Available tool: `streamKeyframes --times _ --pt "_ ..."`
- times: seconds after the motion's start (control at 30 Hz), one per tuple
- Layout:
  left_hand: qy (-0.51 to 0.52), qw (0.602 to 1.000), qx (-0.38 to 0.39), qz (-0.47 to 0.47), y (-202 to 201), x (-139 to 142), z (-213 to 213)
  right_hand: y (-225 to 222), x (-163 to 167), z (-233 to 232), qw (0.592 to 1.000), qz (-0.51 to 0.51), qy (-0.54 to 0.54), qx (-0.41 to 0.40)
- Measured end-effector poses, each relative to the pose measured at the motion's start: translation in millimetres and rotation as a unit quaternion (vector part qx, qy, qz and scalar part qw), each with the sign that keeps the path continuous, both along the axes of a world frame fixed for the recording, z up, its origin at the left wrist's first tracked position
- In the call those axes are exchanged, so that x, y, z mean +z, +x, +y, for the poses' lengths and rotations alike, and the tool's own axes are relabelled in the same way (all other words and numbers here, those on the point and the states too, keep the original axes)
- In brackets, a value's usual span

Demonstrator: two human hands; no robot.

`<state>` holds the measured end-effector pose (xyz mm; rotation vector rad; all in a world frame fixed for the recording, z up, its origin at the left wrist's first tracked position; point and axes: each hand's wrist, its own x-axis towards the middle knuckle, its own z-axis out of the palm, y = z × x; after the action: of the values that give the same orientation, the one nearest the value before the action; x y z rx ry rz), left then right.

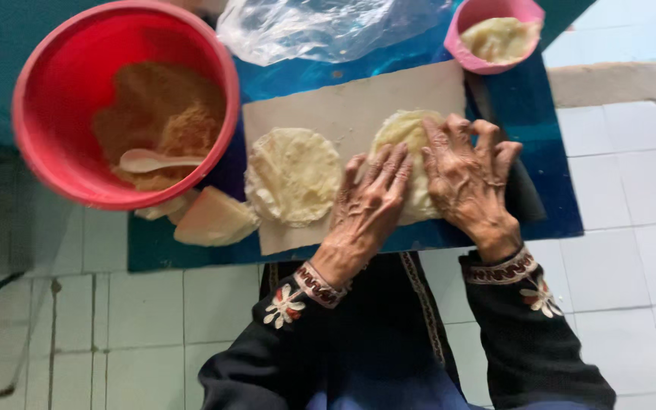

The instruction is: The person cuts pieces from a block of dough with a knife on a board, then stretches and thins each piece by hand into a thin round and stacks the finished rounds on the board. They repeat the cut-stretch-stack cycle for several dough pieces and handle a plastic bag covering the dough.

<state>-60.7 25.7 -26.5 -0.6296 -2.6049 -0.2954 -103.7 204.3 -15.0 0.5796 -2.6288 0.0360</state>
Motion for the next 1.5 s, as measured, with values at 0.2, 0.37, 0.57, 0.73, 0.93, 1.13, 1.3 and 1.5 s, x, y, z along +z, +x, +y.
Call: streamKeyframes --times 0.2,0.37,0.57,0.73,0.93,1.13,1.3,1.5 --pt "0.158 0.985 0.060 0.019 58.8 23.3 -18.6 8.3 26.8 -2.9 0.998 0.007 -0.051 0.039" --pt "0.343 0.926 0.155 0.042 113.9 30.9 -56.2 42.4 33.1 -70.8 0.968 -0.029 -0.113 0.221" --pt "0.561 0.806 0.170 -0.082 147.6 7.1 -64.1 38.3 29.2 -119.0 0.948 0.010 -0.073 0.309" --pt "0.760 0.606 0.096 -0.214 145.7 -18.3 -48.9 36.1 30.1 -122.0 0.956 0.048 -0.001 0.290" --pt "0.833 0.489 0.085 -0.246 137.4 -28.2 -50.5 65.0 43.5 -97.2 0.941 -0.043 -0.152 0.298" --pt "0.866 0.470 0.085 -0.148 145.0 -45.2 -46.7 112.9 46.4 -78.7 0.928 -0.107 -0.176 0.311" --pt "0.793 0.575 0.128 -0.152 150.4 -34.3 -46.1 125.8 53.6 -84.0 0.905 -0.171 -0.282 0.270" --pt "0.693 0.702 0.075 -0.148 151.9 -2.8 -46.1 133.1 39.3 -88.4 0.860 -0.228 -0.408 0.202"
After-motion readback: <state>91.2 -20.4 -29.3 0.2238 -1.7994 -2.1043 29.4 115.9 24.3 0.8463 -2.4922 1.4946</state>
